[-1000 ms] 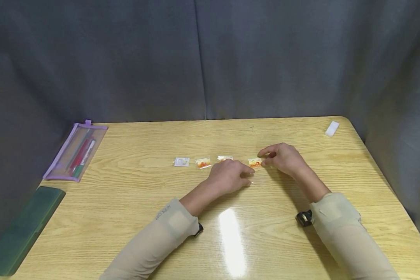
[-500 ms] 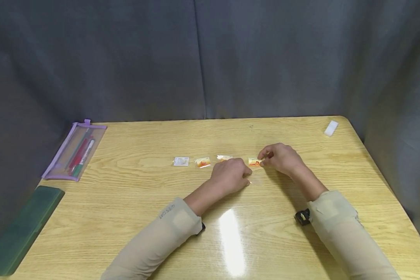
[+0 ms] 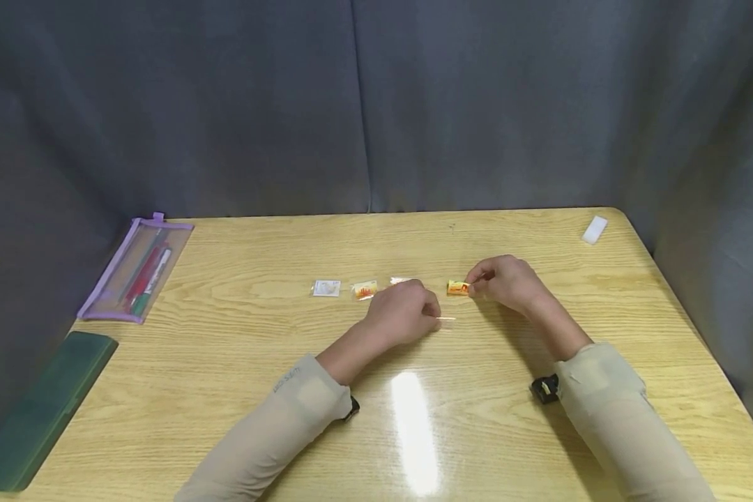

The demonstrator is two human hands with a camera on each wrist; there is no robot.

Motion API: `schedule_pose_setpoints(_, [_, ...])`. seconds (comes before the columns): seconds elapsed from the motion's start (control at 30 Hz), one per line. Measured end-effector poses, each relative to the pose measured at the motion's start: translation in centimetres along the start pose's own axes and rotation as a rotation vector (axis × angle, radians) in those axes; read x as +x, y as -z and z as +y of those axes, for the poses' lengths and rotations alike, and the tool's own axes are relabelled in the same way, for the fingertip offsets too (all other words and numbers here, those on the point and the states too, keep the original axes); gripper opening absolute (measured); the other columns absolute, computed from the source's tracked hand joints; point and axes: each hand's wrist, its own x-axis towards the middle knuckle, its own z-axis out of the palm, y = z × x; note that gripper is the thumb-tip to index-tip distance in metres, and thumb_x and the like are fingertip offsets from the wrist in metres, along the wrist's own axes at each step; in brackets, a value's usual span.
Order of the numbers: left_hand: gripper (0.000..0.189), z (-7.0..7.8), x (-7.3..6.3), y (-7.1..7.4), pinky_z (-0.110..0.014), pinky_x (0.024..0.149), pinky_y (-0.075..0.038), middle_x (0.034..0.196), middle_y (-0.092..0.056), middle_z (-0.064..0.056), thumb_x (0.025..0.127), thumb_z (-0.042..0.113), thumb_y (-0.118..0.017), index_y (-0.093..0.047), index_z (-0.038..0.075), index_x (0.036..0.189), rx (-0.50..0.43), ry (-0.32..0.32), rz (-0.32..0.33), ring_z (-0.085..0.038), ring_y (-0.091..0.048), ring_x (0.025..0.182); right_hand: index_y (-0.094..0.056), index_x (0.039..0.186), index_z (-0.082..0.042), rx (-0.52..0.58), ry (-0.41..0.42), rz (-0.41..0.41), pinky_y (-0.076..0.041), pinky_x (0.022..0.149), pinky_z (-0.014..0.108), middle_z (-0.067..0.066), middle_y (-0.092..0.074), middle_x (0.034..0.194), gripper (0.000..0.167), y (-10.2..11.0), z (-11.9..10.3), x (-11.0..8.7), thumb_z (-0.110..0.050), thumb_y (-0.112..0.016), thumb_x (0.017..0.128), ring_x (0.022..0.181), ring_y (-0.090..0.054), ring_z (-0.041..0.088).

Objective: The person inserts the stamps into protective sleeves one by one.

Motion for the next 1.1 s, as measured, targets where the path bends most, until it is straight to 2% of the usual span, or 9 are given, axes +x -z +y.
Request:
schedule_pose_setpoints(0.17, [0.010, -1.6, -0.3, 1.7, -0.027, 0.062, -0.050, 0.106, -0.073, 0.014, 0.096, 0.031, -0.069, -0.078, 0.033, 0.091, -0.159, 0.021, 0.029, -0.008, -0.065, 0.092, -0.074, 0.110, -0.010, 0.083, -0.033, 0.028, -0.048, 0.075, 0.030, 0.006, -0.074, 0.102, 0.018, 0.3, 0.1, -0.6, -0.023, -0.067, 0.099, 0.086, -0.061, 0.019])
schedule_pose_setpoints(0.33, [0.008, -3.0, -0.5, 3.1, -0.026, 0.061, -0.047, 0.100, -0.073, 0.017, 0.096, 0.035, -0.070, -0.076, 0.033, 0.092, -0.268, 0.054, 0.030, -0.008, -0.063, 0.084, -0.069, 0.118, -0.002, 0.280, -0.061, 0.044, -0.060, 0.075, 0.028, 0.011, -0.075, 0.104, 0.026, 0.4, -0.1, -0.9, -0.021, -0.065, 0.100, 0.087, -0.068, 0.012])
schedule_pose_setpoints(0.5, [0.006, -5.0, -1.0, 3.9, -0.026, 0.062, -0.048, 0.100, -0.072, 0.010, 0.098, 0.031, -0.069, -0.072, 0.027, 0.096, -0.409, 0.006, 0.059, -0.011, -0.062, 0.079, -0.063, 0.125, 0.002, 0.441, -0.032, 0.038, -0.062, 0.083, 0.029, 0.010, -0.076, 0.110, 0.031, 0.6, -1.2, -1.1, -0.019, -0.061, 0.102, 0.094, -0.072, 0.010])
schedule_pose_setpoints(0.6, [0.004, -6.0, -1.3, 4.3, -0.026, 0.061, -0.048, 0.098, -0.070, 0.004, 0.099, 0.028, -0.068, -0.069, 0.024, 0.097, -0.491, -0.025, 0.051, -0.014, -0.062, 0.074, -0.061, 0.125, 0.003, 0.517, 0.003, 0.041, -0.061, 0.087, 0.030, 0.003, -0.076, 0.106, 0.031, 0.6, -2.4, -1.3, -0.018, -0.062, 0.102, 0.097, -0.073, 0.011])
schedule_pose_setpoints(0.7, [0.003, -6.5, -1.7, 4.5, -0.028, 0.060, -0.050, 0.099, -0.068, 0.001, 0.099, 0.026, -0.067, -0.068, 0.024, 0.101, -0.538, -0.017, 0.036, -0.017, -0.063, 0.074, -0.060, 0.124, 0.005, 0.583, 0.046, 0.049, -0.061, 0.087, 0.030, -0.002, -0.076, 0.100, 0.031, 0.3, -3.7, -1.3, -0.015, -0.063, 0.101, 0.095, -0.073, 0.012])
schedule_pose_setpoints(0.8, [0.011, -7.0, -2.2, 4.5, -0.032, 0.065, -0.054, 0.102, -0.066, -0.002, 0.100, 0.022, -0.065, -0.070, 0.020, 0.110, -0.630, -0.001, 0.025, -0.025, -0.068, 0.081, -0.060, 0.130, 0.005, 0.605, 0.076, 0.044, -0.061, 0.088, 0.030, -0.002, -0.074, 0.099, 0.033, -0.1, -4.7, -1.2, -0.013, -0.061, 0.102, 0.095, -0.072, 0.013])
schedule_pose_setpoints(0.93, [0.023, -7.9, -2.8, 4.5, -0.038, 0.069, -0.056, 0.101, -0.064, -0.007, 0.100, 0.014, -0.065, -0.069, 0.017, 0.123, -0.836, 0.038, 0.021, -0.037, -0.069, 0.085, -0.059, 0.136, 0.002, 0.599, 0.075, 0.026, -0.059, 0.089, 0.026, -0.006, -0.072, 0.099, 0.037, -0.7, -5.7, -1.1, -0.013, -0.060, 0.103, 0.097, -0.071, 0.011])
schedule_pose_setpoints(1.03, [0.037, -8.4, -3.1, 4.5, -0.038, 0.067, -0.054, 0.097, -0.064, -0.012, 0.098, 0.008, -0.066, -0.064, 0.020, 0.132, -0.976, 0.056, 0.051, -0.034, -0.065, 0.077, -0.060, 0.133, 0.002, 0.616, 0.069, 0.038, -0.059, 0.087, 0.025, -0.009, -0.072, 0.097, 0.035, -1.0, -6.2, -1.0, -0.014, -0.061, 0.102, 0.094, -0.070, 0.010])
schedule_pose_setpoints(1.1, [0.047, -8.7, -3.2, 4.5, -0.036, 0.067, -0.054, 0.095, -0.066, -0.015, 0.096, 0.004, -0.067, -0.058, 0.021, 0.140, -1.045, 0.057, 0.082, -0.028, -0.064, 0.073, -0.061, 0.129, 0.003, 0.644, 0.079, 0.053, -0.060, 0.086, 0.026, -0.008, -0.071, 0.095, 0.032, -1.1, -6.6, -0.9, -0.012, -0.062, 0.101, 0.091, -0.070, 0.010])
